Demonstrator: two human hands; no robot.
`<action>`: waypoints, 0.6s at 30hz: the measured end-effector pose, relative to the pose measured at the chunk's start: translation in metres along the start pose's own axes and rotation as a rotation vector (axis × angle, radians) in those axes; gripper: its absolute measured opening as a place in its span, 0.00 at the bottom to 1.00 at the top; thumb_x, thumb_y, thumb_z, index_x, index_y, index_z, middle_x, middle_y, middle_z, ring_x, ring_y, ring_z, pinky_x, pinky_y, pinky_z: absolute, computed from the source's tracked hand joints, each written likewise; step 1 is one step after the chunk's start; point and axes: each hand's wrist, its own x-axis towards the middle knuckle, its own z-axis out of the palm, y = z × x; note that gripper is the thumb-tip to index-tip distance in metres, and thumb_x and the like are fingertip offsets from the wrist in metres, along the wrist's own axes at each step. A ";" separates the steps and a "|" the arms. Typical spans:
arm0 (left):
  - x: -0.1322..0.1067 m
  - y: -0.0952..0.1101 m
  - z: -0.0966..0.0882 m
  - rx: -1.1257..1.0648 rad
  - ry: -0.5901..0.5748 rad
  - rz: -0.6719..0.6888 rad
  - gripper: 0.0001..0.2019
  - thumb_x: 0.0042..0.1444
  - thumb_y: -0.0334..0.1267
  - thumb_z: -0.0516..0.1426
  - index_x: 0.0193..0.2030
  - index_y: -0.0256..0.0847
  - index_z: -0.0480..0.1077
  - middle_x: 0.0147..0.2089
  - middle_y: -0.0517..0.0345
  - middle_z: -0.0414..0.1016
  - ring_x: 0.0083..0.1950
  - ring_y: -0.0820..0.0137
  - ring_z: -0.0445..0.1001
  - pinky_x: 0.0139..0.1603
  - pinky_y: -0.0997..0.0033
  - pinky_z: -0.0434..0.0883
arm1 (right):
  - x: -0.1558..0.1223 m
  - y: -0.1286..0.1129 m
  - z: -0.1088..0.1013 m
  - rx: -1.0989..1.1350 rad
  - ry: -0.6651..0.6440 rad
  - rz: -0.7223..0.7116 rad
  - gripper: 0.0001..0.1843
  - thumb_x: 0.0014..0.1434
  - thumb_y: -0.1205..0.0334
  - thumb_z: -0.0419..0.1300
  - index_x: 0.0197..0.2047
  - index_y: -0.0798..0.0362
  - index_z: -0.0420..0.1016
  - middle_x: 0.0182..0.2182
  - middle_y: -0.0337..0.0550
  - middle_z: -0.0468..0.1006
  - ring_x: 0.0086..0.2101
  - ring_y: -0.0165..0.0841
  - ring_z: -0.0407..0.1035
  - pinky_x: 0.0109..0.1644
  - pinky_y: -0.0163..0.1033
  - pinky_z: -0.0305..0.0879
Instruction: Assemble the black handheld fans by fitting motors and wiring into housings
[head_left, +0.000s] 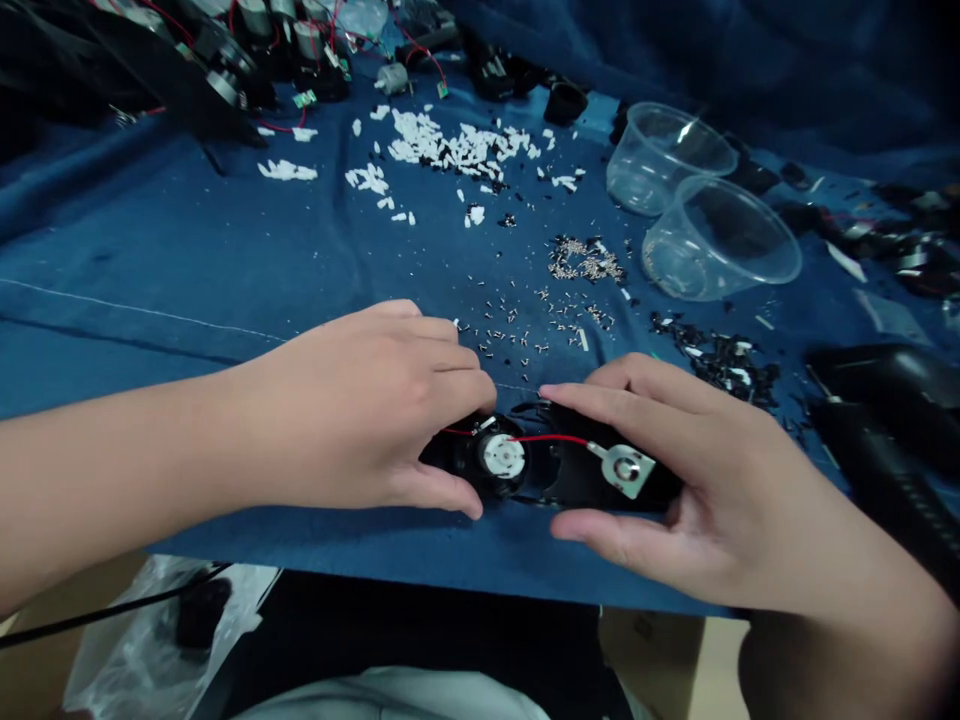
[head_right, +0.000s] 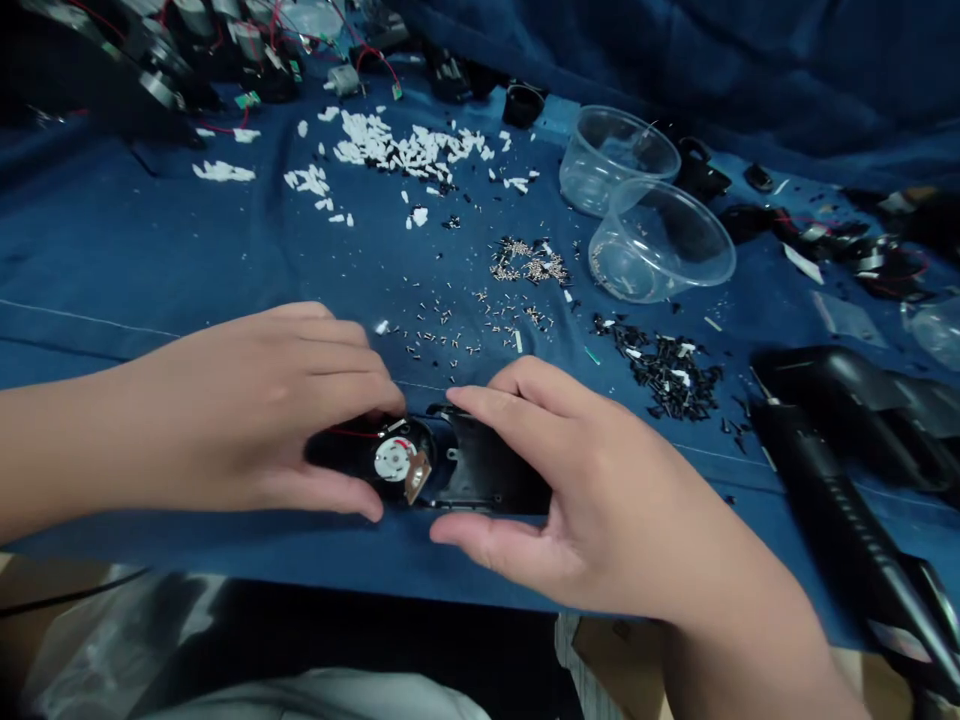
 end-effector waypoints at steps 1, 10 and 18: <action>0.000 0.000 0.000 0.000 0.004 0.002 0.29 0.67 0.74 0.66 0.53 0.50 0.79 0.45 0.58 0.84 0.51 0.55 0.80 0.52 0.54 0.65 | 0.000 -0.001 0.002 0.002 0.004 0.004 0.32 0.76 0.40 0.70 0.76 0.40 0.71 0.54 0.51 0.79 0.42 0.40 0.81 0.39 0.45 0.85; 0.006 0.003 -0.001 0.005 -0.019 -0.044 0.29 0.64 0.75 0.67 0.47 0.49 0.79 0.41 0.58 0.84 0.49 0.54 0.81 0.51 0.52 0.66 | -0.001 -0.004 0.013 0.004 -0.017 0.042 0.35 0.75 0.38 0.69 0.78 0.37 0.70 0.59 0.49 0.80 0.43 0.41 0.83 0.40 0.47 0.86; 0.003 0.003 -0.001 0.063 0.048 0.038 0.30 0.67 0.74 0.67 0.50 0.45 0.82 0.42 0.59 0.84 0.45 0.56 0.78 0.50 0.54 0.65 | -0.001 -0.009 0.014 0.006 -0.011 0.075 0.34 0.74 0.40 0.72 0.77 0.39 0.75 0.58 0.49 0.80 0.43 0.38 0.81 0.39 0.42 0.82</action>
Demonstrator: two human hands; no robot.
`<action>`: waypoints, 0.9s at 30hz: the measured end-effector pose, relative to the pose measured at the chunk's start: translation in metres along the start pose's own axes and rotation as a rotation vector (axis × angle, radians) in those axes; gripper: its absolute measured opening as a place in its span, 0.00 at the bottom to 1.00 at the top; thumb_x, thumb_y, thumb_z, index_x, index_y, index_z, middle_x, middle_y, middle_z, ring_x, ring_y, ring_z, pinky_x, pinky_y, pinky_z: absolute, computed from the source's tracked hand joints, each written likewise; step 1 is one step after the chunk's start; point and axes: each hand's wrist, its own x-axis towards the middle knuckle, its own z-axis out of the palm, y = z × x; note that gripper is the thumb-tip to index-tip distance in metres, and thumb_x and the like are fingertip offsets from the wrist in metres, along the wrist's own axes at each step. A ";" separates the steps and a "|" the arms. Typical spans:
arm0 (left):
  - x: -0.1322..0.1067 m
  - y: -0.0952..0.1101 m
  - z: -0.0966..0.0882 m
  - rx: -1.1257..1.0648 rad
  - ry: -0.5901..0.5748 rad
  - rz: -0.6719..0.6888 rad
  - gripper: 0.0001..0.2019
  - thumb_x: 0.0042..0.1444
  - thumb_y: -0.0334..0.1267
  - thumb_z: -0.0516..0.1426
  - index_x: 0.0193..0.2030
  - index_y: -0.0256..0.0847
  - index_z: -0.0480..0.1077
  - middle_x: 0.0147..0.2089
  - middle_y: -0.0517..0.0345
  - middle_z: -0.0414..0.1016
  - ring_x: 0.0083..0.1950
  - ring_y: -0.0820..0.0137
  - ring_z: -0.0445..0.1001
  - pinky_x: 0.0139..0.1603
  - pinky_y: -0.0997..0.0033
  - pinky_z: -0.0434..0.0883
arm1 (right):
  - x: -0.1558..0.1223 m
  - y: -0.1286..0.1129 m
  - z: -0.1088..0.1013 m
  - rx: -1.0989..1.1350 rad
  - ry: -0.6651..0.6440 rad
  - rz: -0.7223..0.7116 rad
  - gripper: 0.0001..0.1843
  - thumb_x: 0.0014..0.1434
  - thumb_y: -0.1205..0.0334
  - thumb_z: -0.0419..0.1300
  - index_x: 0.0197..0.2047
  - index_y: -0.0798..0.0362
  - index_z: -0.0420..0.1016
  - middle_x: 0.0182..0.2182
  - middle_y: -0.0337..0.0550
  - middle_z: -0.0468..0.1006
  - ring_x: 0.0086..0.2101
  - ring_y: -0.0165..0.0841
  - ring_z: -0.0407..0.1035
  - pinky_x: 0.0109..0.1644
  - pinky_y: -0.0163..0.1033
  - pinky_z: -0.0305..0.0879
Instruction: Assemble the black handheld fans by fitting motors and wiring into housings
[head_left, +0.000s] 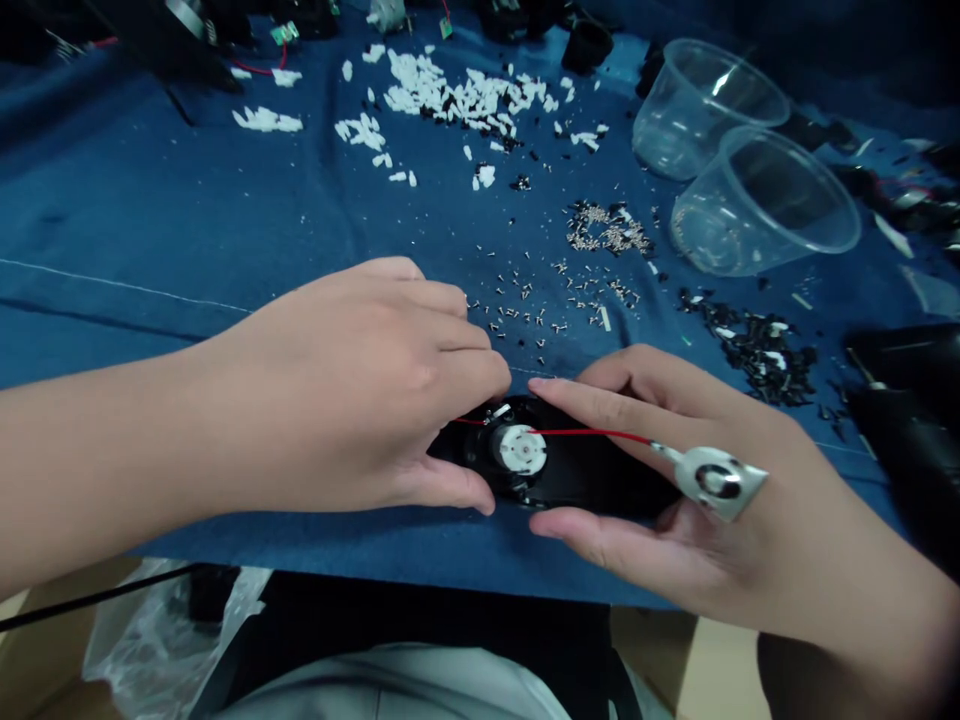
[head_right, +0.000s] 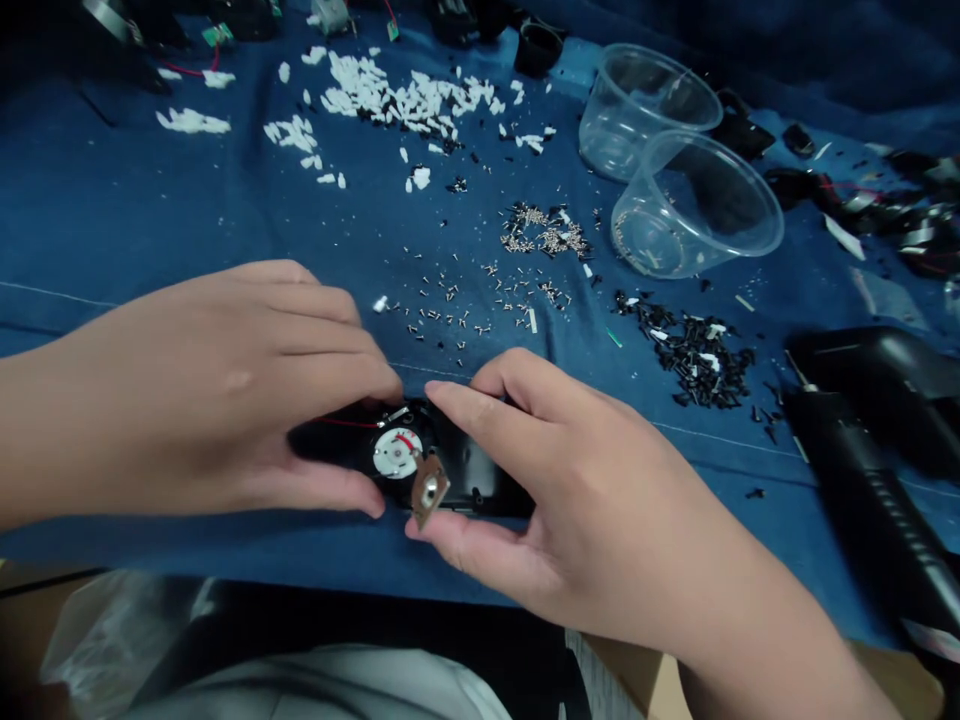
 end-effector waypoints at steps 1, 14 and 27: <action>0.000 0.000 0.000 0.009 0.005 0.013 0.30 0.66 0.73 0.68 0.50 0.45 0.82 0.42 0.60 0.84 0.44 0.57 0.78 0.50 0.55 0.64 | 0.001 -0.002 0.000 0.005 -0.016 0.018 0.35 0.74 0.41 0.71 0.78 0.40 0.76 0.58 0.49 0.80 0.43 0.38 0.80 0.39 0.43 0.82; -0.002 0.005 -0.001 0.035 0.045 0.045 0.28 0.69 0.70 0.68 0.50 0.44 0.80 0.44 0.59 0.87 0.48 0.57 0.80 0.53 0.54 0.67 | 0.012 -0.016 -0.010 -0.077 -0.071 -0.008 0.29 0.78 0.48 0.66 0.75 0.51 0.78 0.59 0.49 0.81 0.50 0.39 0.81 0.52 0.45 0.85; -0.002 0.018 -0.003 -0.037 -0.016 -0.102 0.32 0.62 0.69 0.73 0.50 0.40 0.76 0.44 0.57 0.80 0.45 0.56 0.77 0.48 0.53 0.65 | 0.019 -0.017 0.001 -0.051 -0.046 -0.029 0.17 0.77 0.48 0.67 0.58 0.51 0.81 0.57 0.48 0.82 0.47 0.41 0.79 0.48 0.50 0.84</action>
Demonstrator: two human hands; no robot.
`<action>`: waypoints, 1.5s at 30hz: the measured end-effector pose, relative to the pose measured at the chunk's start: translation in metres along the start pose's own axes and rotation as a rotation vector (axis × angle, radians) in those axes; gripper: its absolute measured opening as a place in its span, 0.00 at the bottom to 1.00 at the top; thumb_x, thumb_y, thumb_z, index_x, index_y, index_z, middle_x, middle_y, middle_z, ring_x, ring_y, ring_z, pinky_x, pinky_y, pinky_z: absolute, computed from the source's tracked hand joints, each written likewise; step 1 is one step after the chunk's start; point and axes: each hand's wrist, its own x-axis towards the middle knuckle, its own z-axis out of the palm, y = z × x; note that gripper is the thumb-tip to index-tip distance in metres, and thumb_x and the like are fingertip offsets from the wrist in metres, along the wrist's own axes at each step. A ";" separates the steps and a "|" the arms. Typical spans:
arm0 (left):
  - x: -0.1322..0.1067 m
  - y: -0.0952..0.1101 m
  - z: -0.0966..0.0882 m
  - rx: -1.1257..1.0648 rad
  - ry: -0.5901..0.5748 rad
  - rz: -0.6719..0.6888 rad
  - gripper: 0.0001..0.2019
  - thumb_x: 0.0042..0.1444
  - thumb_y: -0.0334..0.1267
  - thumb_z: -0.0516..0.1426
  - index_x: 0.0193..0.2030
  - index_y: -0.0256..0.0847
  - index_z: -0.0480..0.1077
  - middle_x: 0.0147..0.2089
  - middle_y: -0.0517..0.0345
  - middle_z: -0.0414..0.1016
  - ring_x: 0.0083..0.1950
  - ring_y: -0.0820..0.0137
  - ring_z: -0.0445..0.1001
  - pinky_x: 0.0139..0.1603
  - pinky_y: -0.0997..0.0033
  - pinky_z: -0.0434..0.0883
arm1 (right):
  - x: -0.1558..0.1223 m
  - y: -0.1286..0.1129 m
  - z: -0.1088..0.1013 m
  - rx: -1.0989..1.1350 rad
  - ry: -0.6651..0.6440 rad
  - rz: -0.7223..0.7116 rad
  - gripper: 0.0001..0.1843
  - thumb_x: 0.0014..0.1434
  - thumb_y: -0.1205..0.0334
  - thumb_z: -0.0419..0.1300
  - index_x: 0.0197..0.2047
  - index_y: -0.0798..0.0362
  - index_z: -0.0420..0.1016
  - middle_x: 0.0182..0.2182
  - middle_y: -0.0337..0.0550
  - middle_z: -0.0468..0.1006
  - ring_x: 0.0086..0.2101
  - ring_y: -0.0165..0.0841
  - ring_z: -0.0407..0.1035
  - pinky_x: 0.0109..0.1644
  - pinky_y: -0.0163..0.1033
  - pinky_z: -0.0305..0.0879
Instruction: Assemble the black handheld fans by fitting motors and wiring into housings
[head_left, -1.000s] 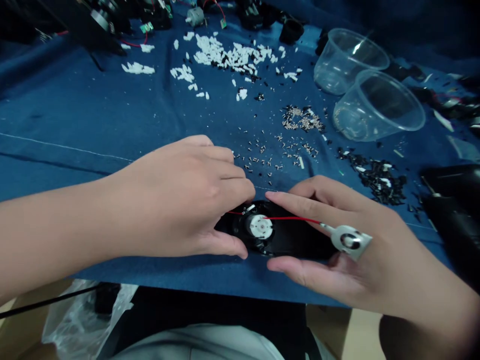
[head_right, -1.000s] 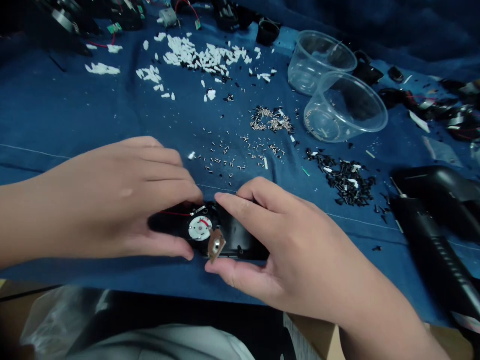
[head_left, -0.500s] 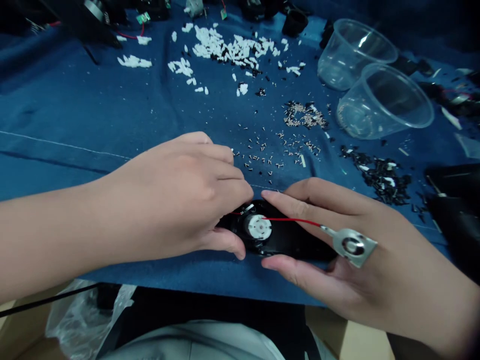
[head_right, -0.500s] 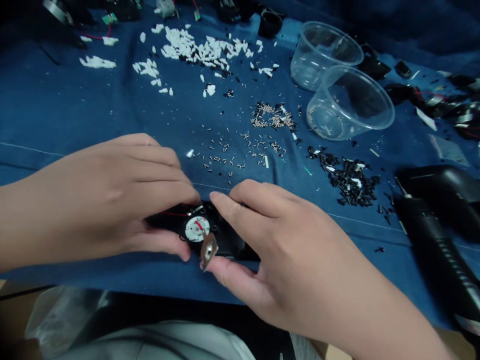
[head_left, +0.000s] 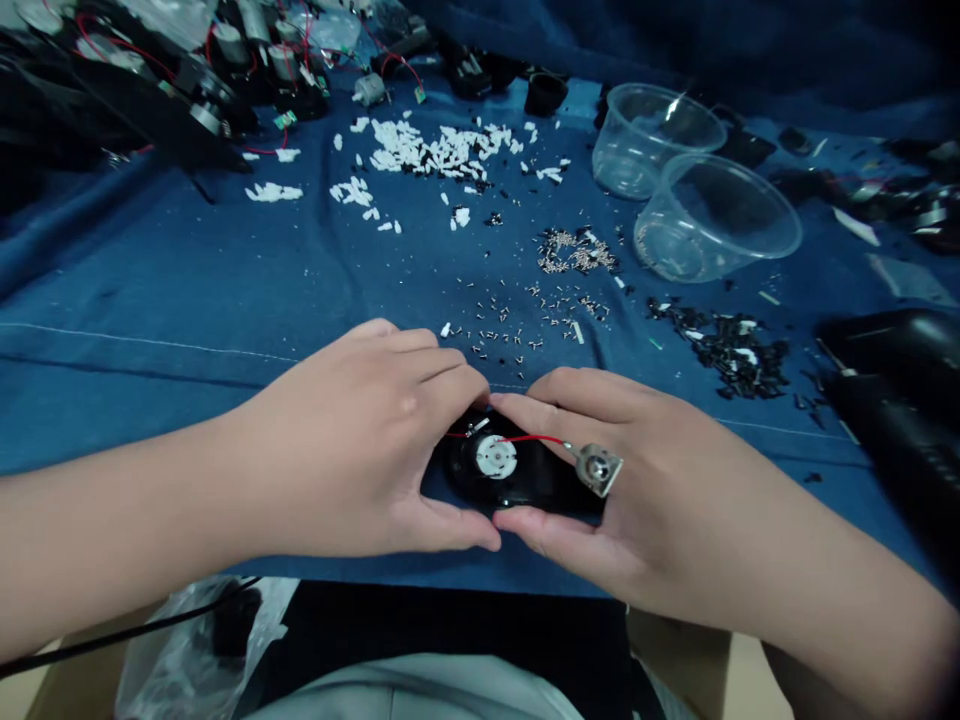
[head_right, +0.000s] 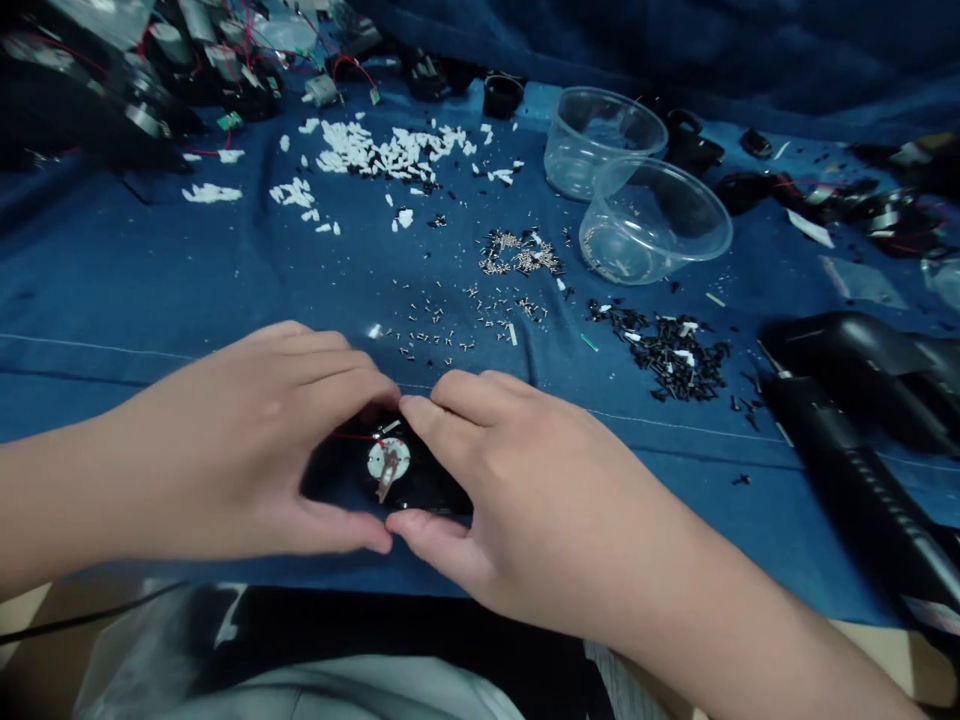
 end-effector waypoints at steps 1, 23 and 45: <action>0.000 0.002 0.001 -0.010 0.001 -0.019 0.32 0.62 0.68 0.73 0.50 0.40 0.76 0.44 0.57 0.79 0.44 0.56 0.77 0.47 0.53 0.64 | 0.000 -0.001 0.000 -0.010 -0.001 -0.001 0.16 0.77 0.49 0.67 0.58 0.52 0.81 0.56 0.48 0.82 0.47 0.41 0.79 0.48 0.50 0.84; -0.001 0.014 0.009 -0.076 -0.039 -0.112 0.20 0.65 0.52 0.68 0.54 0.39 0.78 0.48 0.56 0.80 0.48 0.56 0.77 0.52 0.51 0.63 | -0.010 0.000 0.006 -0.012 0.036 0.060 0.31 0.75 0.45 0.68 0.74 0.48 0.76 0.56 0.46 0.81 0.44 0.37 0.82 0.43 0.45 0.83; -0.004 0.012 0.029 -0.074 0.001 -0.163 0.24 0.52 0.56 0.68 0.48 0.42 0.73 0.47 0.56 0.76 0.46 0.57 0.72 0.52 0.49 0.67 | -0.003 0.001 0.018 0.068 0.056 0.123 0.31 0.60 0.60 0.71 0.67 0.46 0.85 0.58 0.50 0.82 0.50 0.39 0.85 0.53 0.43 0.90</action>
